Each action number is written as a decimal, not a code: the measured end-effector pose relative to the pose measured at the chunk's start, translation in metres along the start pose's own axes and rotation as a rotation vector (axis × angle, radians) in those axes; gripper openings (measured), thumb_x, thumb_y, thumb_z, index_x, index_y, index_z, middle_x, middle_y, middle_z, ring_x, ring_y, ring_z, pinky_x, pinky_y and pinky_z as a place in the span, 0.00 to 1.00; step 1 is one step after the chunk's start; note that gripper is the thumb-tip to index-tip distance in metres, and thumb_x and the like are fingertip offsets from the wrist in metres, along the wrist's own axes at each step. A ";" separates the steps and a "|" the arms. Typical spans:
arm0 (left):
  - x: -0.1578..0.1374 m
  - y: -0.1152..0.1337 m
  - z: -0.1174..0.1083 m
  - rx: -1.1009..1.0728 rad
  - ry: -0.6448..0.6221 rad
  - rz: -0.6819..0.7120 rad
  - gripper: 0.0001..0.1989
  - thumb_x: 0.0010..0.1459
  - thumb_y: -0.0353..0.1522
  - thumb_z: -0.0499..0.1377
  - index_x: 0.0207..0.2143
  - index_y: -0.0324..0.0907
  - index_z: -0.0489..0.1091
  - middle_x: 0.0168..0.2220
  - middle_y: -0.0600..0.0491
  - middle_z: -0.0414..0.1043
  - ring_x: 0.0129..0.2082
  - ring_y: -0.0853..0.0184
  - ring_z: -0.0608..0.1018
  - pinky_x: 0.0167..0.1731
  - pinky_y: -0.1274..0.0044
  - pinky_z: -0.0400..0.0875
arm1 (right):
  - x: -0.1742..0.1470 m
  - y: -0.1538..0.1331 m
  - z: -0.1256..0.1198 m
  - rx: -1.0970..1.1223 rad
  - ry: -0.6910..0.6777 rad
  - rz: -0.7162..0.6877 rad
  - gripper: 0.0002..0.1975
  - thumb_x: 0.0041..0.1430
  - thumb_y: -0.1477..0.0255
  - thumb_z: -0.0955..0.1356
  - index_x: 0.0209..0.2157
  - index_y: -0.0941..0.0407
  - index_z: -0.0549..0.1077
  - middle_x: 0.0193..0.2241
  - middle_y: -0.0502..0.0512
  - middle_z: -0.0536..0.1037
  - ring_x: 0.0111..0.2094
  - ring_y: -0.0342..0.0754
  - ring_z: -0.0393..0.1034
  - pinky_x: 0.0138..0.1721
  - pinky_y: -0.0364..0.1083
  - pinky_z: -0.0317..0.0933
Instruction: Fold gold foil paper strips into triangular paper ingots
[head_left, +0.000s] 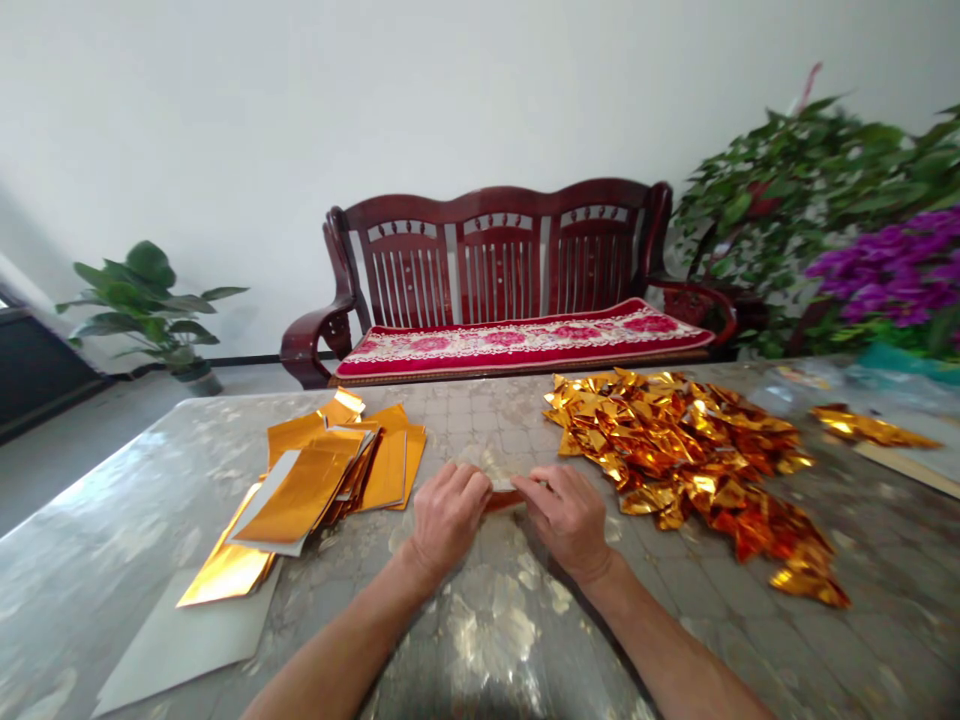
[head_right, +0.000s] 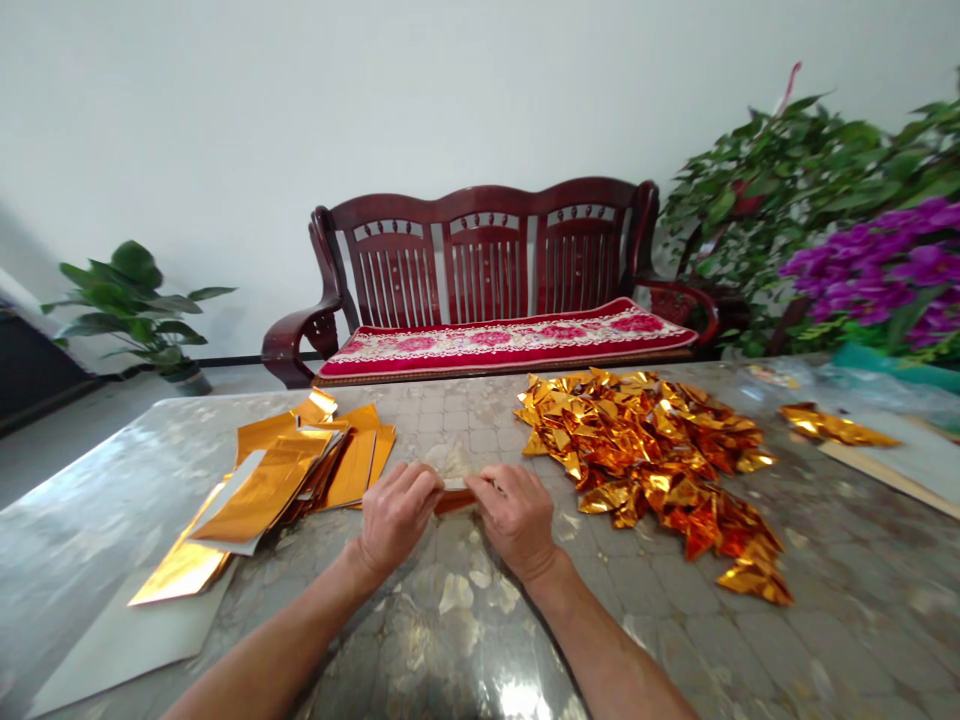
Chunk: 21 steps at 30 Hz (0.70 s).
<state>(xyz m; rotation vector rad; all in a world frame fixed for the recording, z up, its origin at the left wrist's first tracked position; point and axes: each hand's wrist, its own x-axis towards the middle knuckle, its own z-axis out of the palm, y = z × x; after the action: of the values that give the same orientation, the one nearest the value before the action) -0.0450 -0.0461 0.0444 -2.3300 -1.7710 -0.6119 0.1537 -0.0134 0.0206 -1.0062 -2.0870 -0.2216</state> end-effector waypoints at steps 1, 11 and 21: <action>0.000 -0.003 -0.003 -0.004 0.035 0.032 0.17 0.70 0.35 0.47 0.35 0.46 0.73 0.37 0.50 0.76 0.38 0.64 0.73 0.40 0.73 0.64 | -0.001 0.001 -0.002 -0.007 0.028 -0.019 0.13 0.68 0.73 0.64 0.44 0.48 0.80 0.35 0.55 0.78 0.38 0.49 0.68 0.42 0.48 0.57; -0.016 -0.018 0.033 0.067 -0.135 0.131 0.10 0.67 0.31 0.52 0.37 0.46 0.72 0.36 0.51 0.73 0.38 0.63 0.71 0.38 0.73 0.65 | -0.005 0.007 0.010 -0.028 -0.278 -0.051 0.09 0.65 0.74 0.67 0.35 0.51 0.80 0.34 0.54 0.78 0.41 0.50 0.65 0.40 0.49 0.53; -0.016 -0.024 0.028 -0.201 -0.203 0.002 0.13 0.68 0.38 0.53 0.36 0.49 0.77 0.36 0.55 0.75 0.40 0.67 0.74 0.41 0.78 0.64 | -0.003 0.003 0.011 -0.032 -0.434 -0.042 0.08 0.66 0.68 0.67 0.35 0.51 0.78 0.32 0.53 0.76 0.39 0.50 0.64 0.39 0.48 0.50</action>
<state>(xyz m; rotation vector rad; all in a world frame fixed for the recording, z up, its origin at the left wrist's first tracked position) -0.0651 -0.0432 0.0098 -2.6116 -1.8683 -0.5977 0.1505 -0.0073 0.0105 -1.1047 -2.5036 -0.0593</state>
